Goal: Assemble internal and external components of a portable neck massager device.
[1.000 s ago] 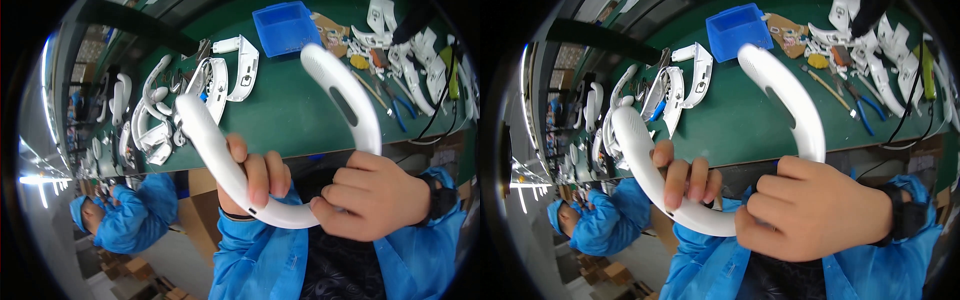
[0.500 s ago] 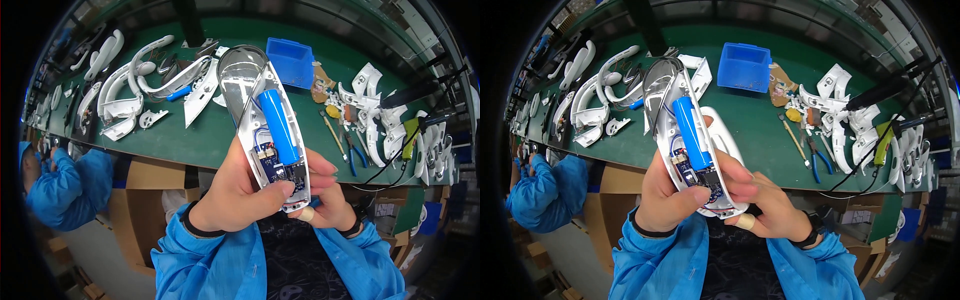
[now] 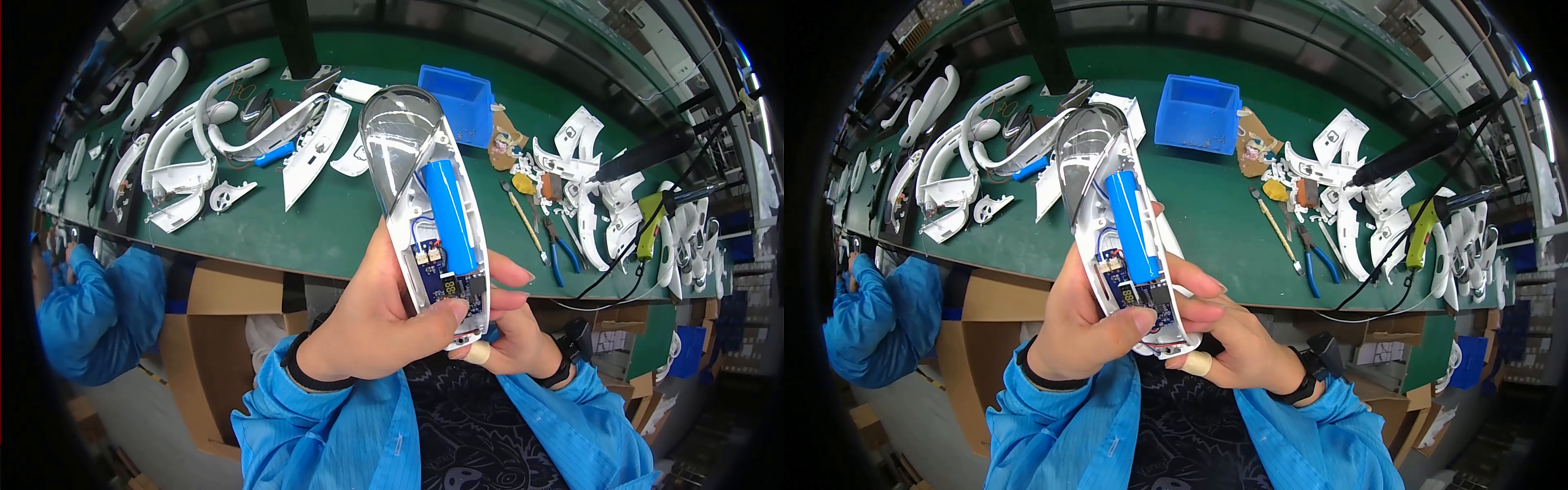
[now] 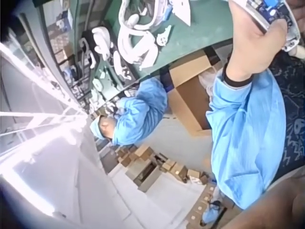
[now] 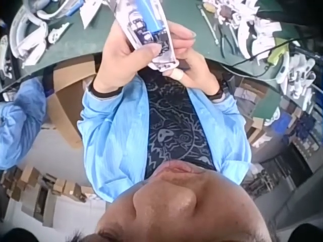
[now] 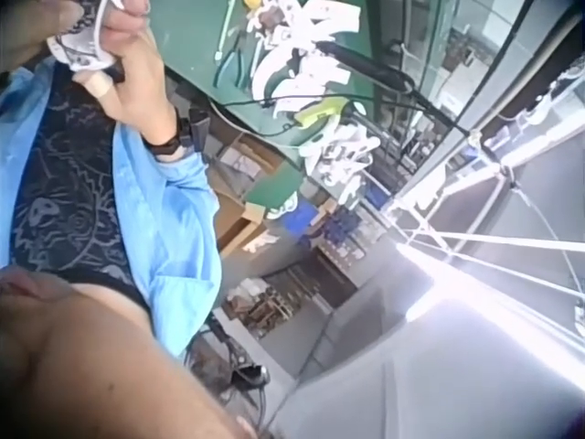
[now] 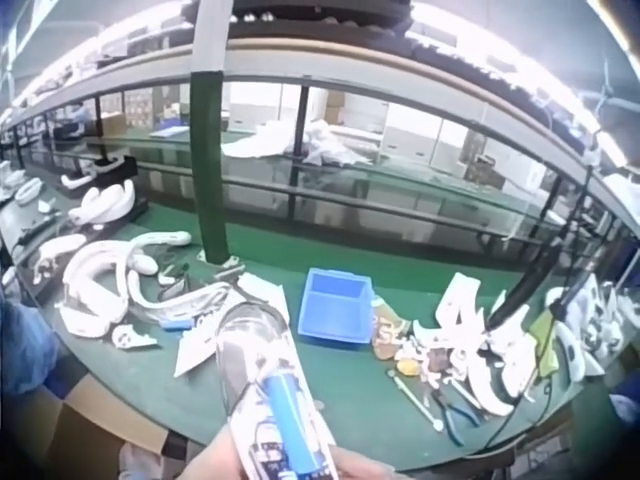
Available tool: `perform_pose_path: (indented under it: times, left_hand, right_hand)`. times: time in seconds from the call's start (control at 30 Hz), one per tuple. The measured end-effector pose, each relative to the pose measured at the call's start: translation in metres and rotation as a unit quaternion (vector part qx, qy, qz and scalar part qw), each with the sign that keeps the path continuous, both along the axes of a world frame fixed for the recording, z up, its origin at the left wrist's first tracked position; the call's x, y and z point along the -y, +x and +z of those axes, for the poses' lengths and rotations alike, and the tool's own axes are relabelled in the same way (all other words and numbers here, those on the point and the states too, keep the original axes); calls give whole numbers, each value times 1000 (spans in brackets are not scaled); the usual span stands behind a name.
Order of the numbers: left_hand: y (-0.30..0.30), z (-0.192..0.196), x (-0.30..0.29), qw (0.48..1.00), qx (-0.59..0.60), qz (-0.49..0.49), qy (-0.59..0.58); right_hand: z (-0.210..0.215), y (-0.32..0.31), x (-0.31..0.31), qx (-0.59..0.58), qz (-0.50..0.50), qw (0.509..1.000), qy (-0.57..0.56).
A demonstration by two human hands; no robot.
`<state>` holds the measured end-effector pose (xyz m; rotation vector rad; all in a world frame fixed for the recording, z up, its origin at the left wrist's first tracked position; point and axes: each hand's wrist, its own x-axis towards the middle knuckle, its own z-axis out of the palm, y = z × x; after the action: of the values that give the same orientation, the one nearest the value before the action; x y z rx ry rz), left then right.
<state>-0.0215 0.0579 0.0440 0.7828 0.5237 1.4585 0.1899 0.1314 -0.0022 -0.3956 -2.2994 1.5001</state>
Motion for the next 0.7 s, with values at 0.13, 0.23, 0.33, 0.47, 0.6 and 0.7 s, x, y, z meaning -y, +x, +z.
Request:
perform_pose_path:
  times: [0.13, 0.23, 0.33, 0.47, 0.6, 0.7]
  left_hand:
    - [-3, 0, 3, 1000, 20, -7, -7]
    - [-4, -6, 5, 999, 40, -14, 0]
    - [-5, -10, 10, 998, 52, -24, -10]
    - [-3, -20, 13, 990, 144, -9, -1]
    - [-9, -4, 15, 990, 126, 17, -67]
    - [-9, -6, 16, 992, 115, 28, -44]
  right_hand:
    - [2, -4, 1, 3, 7, 1000, -1]
    - [3, -9, 1, -19, 13, 1000, 0]
    - [2, -12, 0, -37, 37, 998, 36]
    - [5, -13, 3, -49, 61, 997, 11]
    - [-3, -14, 5, -44, 57, 997, -15]
    - [-2, -15, 4, -30, 62, 998, -12]
